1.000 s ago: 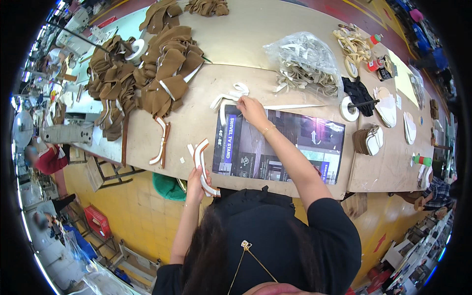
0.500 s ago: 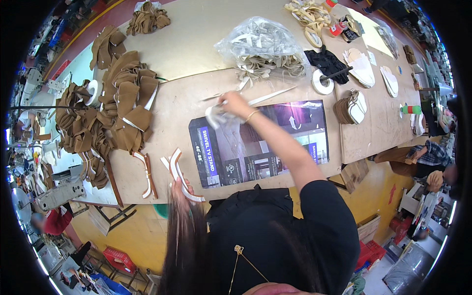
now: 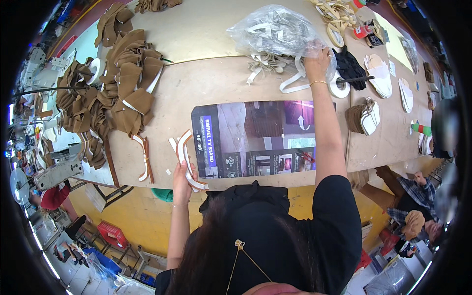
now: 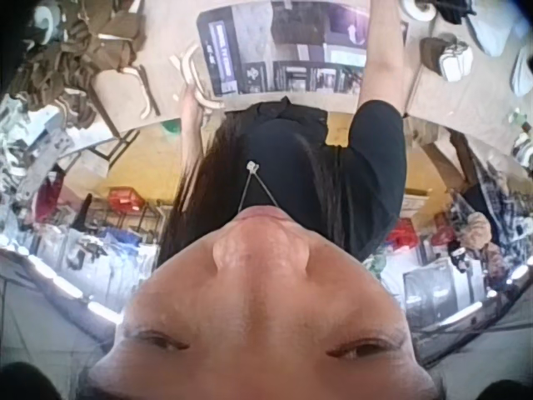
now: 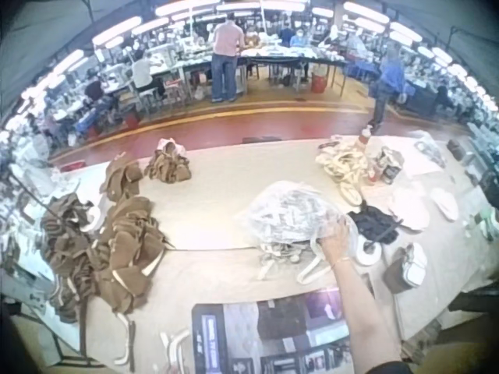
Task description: The person aligns and folds curved fabric pieces on a worktable, then uses scissors to trim edges. She bundles trimmed pieces with a rubber band and places them into a plastic bag. She walks to a collection area and deposits the bag, then returns to the workstation.
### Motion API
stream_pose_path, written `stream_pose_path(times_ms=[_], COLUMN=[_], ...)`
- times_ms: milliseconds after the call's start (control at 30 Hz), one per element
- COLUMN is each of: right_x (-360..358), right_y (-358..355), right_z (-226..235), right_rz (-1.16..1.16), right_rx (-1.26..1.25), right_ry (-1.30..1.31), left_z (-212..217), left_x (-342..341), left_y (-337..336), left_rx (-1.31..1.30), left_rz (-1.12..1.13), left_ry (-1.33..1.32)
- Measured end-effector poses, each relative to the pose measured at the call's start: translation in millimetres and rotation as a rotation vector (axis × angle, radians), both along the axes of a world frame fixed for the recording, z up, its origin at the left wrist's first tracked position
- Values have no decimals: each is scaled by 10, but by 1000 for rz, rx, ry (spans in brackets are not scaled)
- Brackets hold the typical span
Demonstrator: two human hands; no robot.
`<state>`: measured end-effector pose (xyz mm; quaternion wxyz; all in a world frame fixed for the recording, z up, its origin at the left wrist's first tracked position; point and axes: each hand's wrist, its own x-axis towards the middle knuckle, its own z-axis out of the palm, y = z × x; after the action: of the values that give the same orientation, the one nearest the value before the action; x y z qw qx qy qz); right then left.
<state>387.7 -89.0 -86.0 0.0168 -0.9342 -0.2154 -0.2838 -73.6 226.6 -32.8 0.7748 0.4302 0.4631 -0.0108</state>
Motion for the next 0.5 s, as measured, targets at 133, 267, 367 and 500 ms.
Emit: stream_pose_path(times_ms=[133,267,367,500], right_x=[-12,-156,-420,-425], right_y=[18,399,575,646], right_z=[-289,-239,-14,-16], right_rz=[-118,13,-20,-81], right_rx=[208,384,697,581], right_ry=[126,311,389,406], left_z=[-34,-270,-520,-899], left_x=[958,2336,3214,3901], left_y=[161,-24,-306,-419], left_rx=[11,28,-82,-185], left_rz=[-84,-124,-114,-146], left_ry=[-194,-480,-528,-596])
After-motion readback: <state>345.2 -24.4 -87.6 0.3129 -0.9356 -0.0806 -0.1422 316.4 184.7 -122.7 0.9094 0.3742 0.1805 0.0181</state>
